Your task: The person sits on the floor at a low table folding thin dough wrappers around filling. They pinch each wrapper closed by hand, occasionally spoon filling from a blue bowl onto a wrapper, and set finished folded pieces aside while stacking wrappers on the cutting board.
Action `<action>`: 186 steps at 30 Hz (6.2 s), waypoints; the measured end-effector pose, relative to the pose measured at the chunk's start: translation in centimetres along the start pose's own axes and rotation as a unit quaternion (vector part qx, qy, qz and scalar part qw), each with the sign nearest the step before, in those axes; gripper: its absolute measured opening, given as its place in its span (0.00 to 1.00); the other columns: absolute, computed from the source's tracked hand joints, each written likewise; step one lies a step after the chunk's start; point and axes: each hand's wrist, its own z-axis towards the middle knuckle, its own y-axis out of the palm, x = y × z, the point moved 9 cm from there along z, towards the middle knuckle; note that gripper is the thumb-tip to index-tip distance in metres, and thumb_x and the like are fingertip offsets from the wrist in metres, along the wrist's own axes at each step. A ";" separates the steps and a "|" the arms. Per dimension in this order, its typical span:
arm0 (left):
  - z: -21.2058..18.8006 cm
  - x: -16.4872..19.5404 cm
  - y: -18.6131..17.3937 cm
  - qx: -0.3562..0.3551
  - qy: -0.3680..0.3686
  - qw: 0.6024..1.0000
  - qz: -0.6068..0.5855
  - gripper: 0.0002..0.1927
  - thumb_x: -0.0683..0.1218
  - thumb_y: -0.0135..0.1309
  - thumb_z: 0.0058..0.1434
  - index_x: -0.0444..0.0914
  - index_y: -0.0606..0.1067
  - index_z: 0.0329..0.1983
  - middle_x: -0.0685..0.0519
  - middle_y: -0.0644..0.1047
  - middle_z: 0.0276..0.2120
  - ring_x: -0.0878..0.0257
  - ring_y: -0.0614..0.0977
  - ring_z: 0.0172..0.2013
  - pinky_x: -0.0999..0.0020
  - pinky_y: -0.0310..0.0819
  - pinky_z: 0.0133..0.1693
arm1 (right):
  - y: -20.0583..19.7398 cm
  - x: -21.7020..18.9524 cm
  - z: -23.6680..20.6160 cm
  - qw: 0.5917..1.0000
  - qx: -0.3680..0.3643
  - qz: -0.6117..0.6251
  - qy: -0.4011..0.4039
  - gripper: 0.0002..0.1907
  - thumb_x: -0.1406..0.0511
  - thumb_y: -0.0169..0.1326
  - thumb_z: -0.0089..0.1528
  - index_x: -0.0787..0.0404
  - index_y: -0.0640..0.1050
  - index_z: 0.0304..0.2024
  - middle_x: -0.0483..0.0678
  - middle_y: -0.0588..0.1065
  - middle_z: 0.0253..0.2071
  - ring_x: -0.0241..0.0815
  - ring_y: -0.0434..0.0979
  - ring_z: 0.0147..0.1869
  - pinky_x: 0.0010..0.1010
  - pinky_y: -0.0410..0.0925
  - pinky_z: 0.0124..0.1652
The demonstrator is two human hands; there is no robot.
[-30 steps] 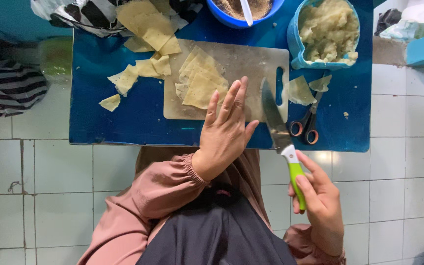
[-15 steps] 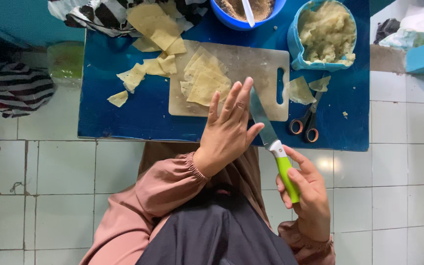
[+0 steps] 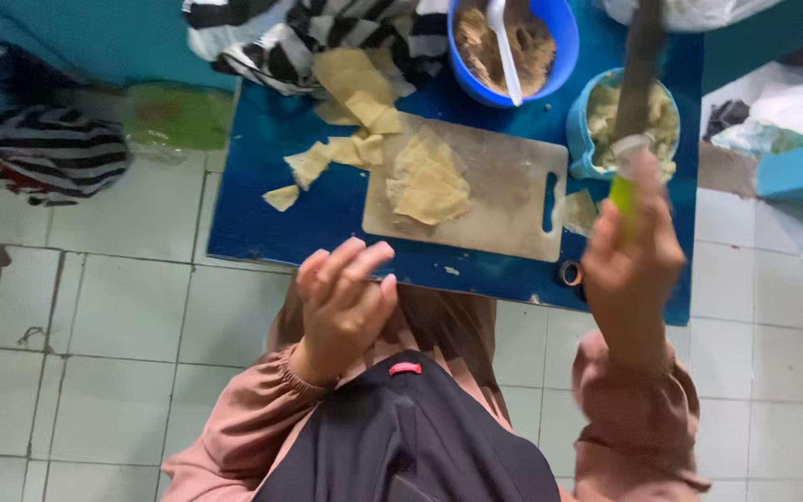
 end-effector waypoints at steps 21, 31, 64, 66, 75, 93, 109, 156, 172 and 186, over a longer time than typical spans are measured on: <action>8.8 -3.2 6.0 -0.095 -0.052 0.990 -0.089 0.25 0.42 0.60 0.61 0.36 0.72 0.62 0.48 0.76 0.57 0.54 0.78 0.55 0.58 0.69 0.56 | -0.4 11.3 -8.3 0.923 0.019 -0.325 0.204 0.32 0.64 0.61 0.64 0.52 0.71 0.72 0.56 0.67 0.47 0.58 0.74 0.46 0.48 0.69 0.44; 8.4 -3.8 6.3 -0.083 -0.067 0.988 -0.111 0.25 0.40 0.61 0.61 0.35 0.72 0.62 0.45 0.74 0.58 0.48 0.77 0.55 0.55 0.70 0.55 | -1.0 5.1 4.4 0.962 -0.023 -0.263 -0.075 0.18 0.68 0.62 0.67 0.58 0.81 0.61 0.52 0.71 0.56 0.53 0.71 0.56 0.45 0.66 0.58; 8.5 -4.4 5.9 -0.080 -0.076 0.988 -0.110 0.17 0.41 0.60 0.64 0.34 0.75 0.56 0.46 0.75 0.54 0.48 0.77 0.53 0.56 0.70 0.55 | 4.0 2.9 8.7 0.967 -0.206 -0.087 -0.122 0.13 0.74 0.59 0.55 0.61 0.78 0.43 0.53 0.71 0.52 0.54 0.69 0.62 0.44 0.61 0.61; 8.4 -4.5 5.9 -0.084 -0.070 0.989 -0.104 0.16 0.41 0.60 0.63 0.34 0.76 0.54 0.47 0.76 0.51 0.50 0.78 0.52 0.56 0.70 0.54 | 7.5 0.3 7.7 0.953 -0.274 0.050 -0.117 0.25 0.79 0.48 0.53 0.60 0.78 0.52 0.55 0.70 0.59 0.54 0.69 0.68 0.42 0.63 0.64; 8.3 -5.3 5.4 -0.093 -0.050 0.989 -0.101 0.12 0.42 0.60 0.62 0.34 0.78 0.47 0.48 0.77 0.52 0.52 0.77 0.59 0.56 0.69 0.60 | 17.8 -3.6 5.0 0.911 -0.317 -0.105 -0.244 0.39 0.78 0.49 0.54 0.52 0.73 0.68 0.53 0.56 0.77 0.61 0.51 0.81 0.52 0.47 0.73; 8.3 -5.5 5.7 -0.115 -0.031 0.989 -0.085 0.15 0.41 0.56 0.58 0.33 0.77 0.48 0.45 0.76 0.52 0.50 0.76 0.61 0.55 0.68 0.61 | 17.7 -4.3 6.7 0.812 -0.260 -0.314 -0.419 0.35 0.65 0.53 0.65 0.38 0.68 0.75 0.50 0.56 0.79 0.53 0.52 0.82 0.56 0.47 0.73; 8.4 -5.6 5.6 -0.118 -0.031 0.988 -0.093 0.14 0.41 0.56 0.60 0.33 0.76 0.49 0.46 0.76 0.52 0.50 0.75 0.61 0.55 0.68 0.62 | 20.3 -3.6 8.3 0.880 -0.357 -0.169 -0.263 0.42 0.76 0.50 0.54 0.64 0.62 0.74 0.60 0.49 0.78 0.64 0.49 0.80 0.52 0.50 0.71; 9.4 -6.6 9.0 -0.124 -0.154 0.980 -0.006 0.15 0.44 0.60 0.62 0.42 0.72 0.50 0.55 0.76 0.37 0.56 0.78 0.44 0.58 0.65 0.46 | 7.7 -1.6 1.1 0.890 -0.197 -0.155 -0.380 0.24 0.77 0.58 0.63 0.77 0.74 0.62 0.53 0.77 0.41 0.48 0.80 0.45 0.38 0.75 0.46; 10.2 1.2 9.3 -0.146 -0.041 0.987 -0.056 0.09 0.44 0.57 0.57 0.41 0.75 0.42 0.52 0.73 0.38 0.55 0.76 0.45 0.58 0.65 0.45 | 6.8 -3.0 11.0 0.942 -0.104 -0.082 -0.308 0.25 0.77 0.57 0.62 0.60 0.75 0.63 0.53 0.72 0.51 0.54 0.75 0.52 0.42 0.70 0.50; 9.6 4.4 13.9 -0.233 0.109 0.966 0.016 0.08 0.43 0.52 0.56 0.40 0.71 0.38 0.52 0.69 0.36 0.59 0.76 0.40 0.65 0.70 0.40 | 7.3 -3.3 15.4 0.913 -0.112 0.020 -0.391 0.09 0.71 0.62 0.68 0.60 0.82 0.51 0.48 0.78 0.41 0.46 0.77 0.46 0.37 0.68 0.47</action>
